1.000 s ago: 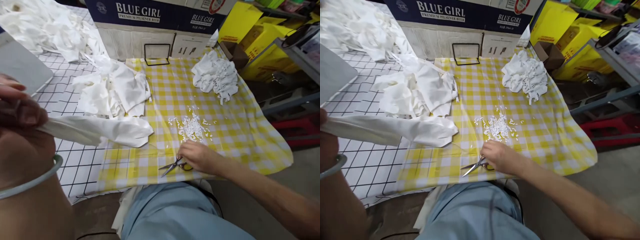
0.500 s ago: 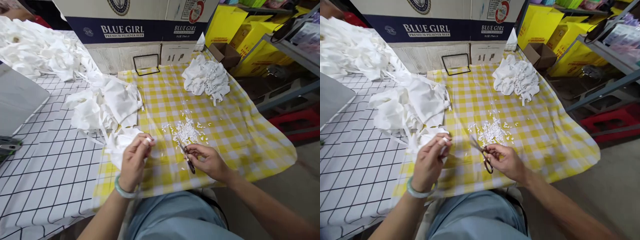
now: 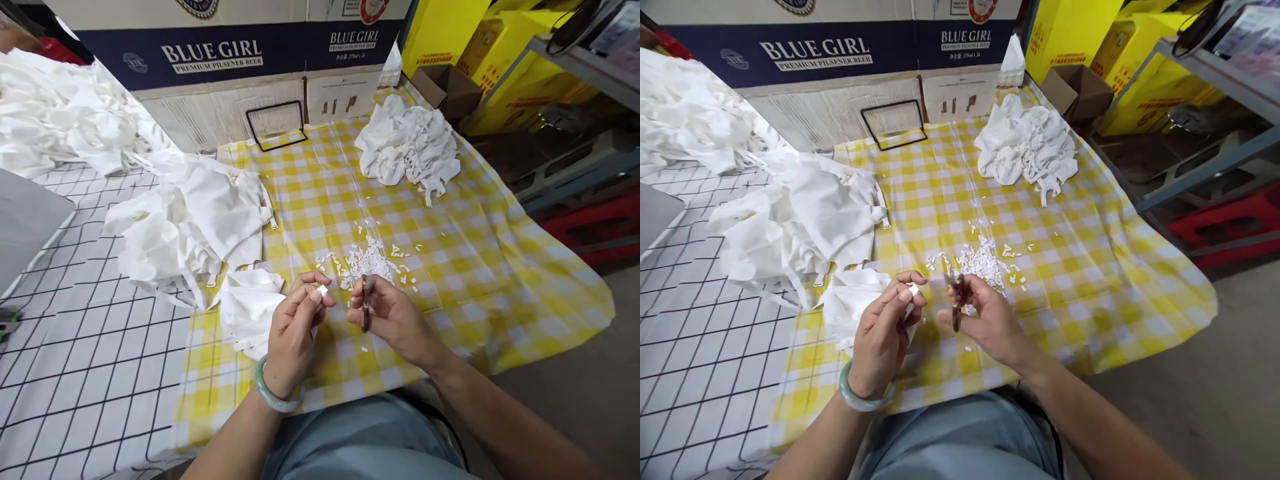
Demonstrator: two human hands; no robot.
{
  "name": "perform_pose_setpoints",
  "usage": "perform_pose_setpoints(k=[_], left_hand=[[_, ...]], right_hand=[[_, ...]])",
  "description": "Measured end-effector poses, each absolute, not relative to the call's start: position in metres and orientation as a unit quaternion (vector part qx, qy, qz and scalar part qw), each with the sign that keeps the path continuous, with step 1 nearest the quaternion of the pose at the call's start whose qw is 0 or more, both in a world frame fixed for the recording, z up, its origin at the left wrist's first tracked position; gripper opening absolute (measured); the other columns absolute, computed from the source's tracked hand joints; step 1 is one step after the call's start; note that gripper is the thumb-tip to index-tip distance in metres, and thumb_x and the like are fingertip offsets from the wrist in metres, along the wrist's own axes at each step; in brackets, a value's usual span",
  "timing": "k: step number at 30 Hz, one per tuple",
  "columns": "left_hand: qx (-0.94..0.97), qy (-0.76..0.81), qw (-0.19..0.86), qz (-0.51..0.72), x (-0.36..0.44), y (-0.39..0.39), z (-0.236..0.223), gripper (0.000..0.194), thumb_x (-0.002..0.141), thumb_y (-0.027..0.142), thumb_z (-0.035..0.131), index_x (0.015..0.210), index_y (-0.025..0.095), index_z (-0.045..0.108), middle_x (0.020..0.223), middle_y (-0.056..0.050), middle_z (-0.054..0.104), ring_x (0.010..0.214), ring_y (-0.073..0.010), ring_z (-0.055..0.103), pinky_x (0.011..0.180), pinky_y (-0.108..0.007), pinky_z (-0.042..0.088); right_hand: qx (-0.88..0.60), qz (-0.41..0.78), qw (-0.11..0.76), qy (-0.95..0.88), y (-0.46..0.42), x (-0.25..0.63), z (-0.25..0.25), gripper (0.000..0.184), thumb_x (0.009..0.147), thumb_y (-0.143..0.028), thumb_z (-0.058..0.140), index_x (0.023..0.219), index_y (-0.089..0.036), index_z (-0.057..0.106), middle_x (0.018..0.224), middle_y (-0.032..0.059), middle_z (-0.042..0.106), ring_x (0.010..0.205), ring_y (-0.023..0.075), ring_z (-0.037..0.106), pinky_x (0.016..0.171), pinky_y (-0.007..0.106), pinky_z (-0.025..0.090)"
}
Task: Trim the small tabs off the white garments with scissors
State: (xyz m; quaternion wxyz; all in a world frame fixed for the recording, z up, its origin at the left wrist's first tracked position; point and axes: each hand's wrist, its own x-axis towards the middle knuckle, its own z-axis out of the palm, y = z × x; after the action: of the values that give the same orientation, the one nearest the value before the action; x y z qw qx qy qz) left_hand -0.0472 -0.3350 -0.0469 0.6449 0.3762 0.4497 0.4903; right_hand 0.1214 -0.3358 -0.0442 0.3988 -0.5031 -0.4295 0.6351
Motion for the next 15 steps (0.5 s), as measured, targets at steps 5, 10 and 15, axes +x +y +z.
perform_pose_setpoints(k=[5, 10, 15], left_hand=[[0.424, 0.429, 0.621, 0.501, -0.046, -0.331, -0.042, 0.028, 0.095, 0.030, 0.054, 0.076, 0.018, 0.070, 0.114, -0.008, 0.055, 0.111, -0.0202, 0.052, 0.096, -0.029, 0.044], [0.433, 0.427, 0.595, 0.525, -0.047, -0.326, -0.040, 0.025, 0.094, 0.027, 0.056, 0.077, 0.018, 0.072, 0.101, -0.008, 0.057, 0.097, -0.0187, 0.056, 0.089, -0.031, 0.047], [0.403, 0.475, 0.580, 0.525, -0.041, -0.325, -0.044, 0.026, 0.094, 0.031, 0.055, 0.076, 0.017, 0.068, 0.096, -0.003, 0.054, 0.059, -0.0069, 0.043, 0.053, -0.022, 0.039]], right_hand=[[-0.474, 0.629, 0.449, -0.422, -0.334, 0.094, -0.053, 0.035, 0.069, -0.028, 0.082, 0.086, -0.022, 0.052, 0.085, -0.0027, 0.054, 0.080, 0.0119, 0.054, 0.078, 0.026, 0.047], [-0.444, 0.673, 0.446, -0.390, -0.333, 0.070, -0.059, 0.041, 0.070, -0.040, 0.079, 0.090, -0.022, 0.049, 0.082, -0.0031, 0.054, 0.074, 0.0115, 0.054, 0.071, 0.026, 0.048], [-0.546, 0.547, 0.332, -0.541, -0.336, 0.101, -0.061, 0.043, 0.070, -0.046, 0.078, 0.094, -0.021, 0.052, 0.086, 0.0000, 0.058, 0.080, 0.0161, 0.056, 0.075, 0.031, 0.047]])
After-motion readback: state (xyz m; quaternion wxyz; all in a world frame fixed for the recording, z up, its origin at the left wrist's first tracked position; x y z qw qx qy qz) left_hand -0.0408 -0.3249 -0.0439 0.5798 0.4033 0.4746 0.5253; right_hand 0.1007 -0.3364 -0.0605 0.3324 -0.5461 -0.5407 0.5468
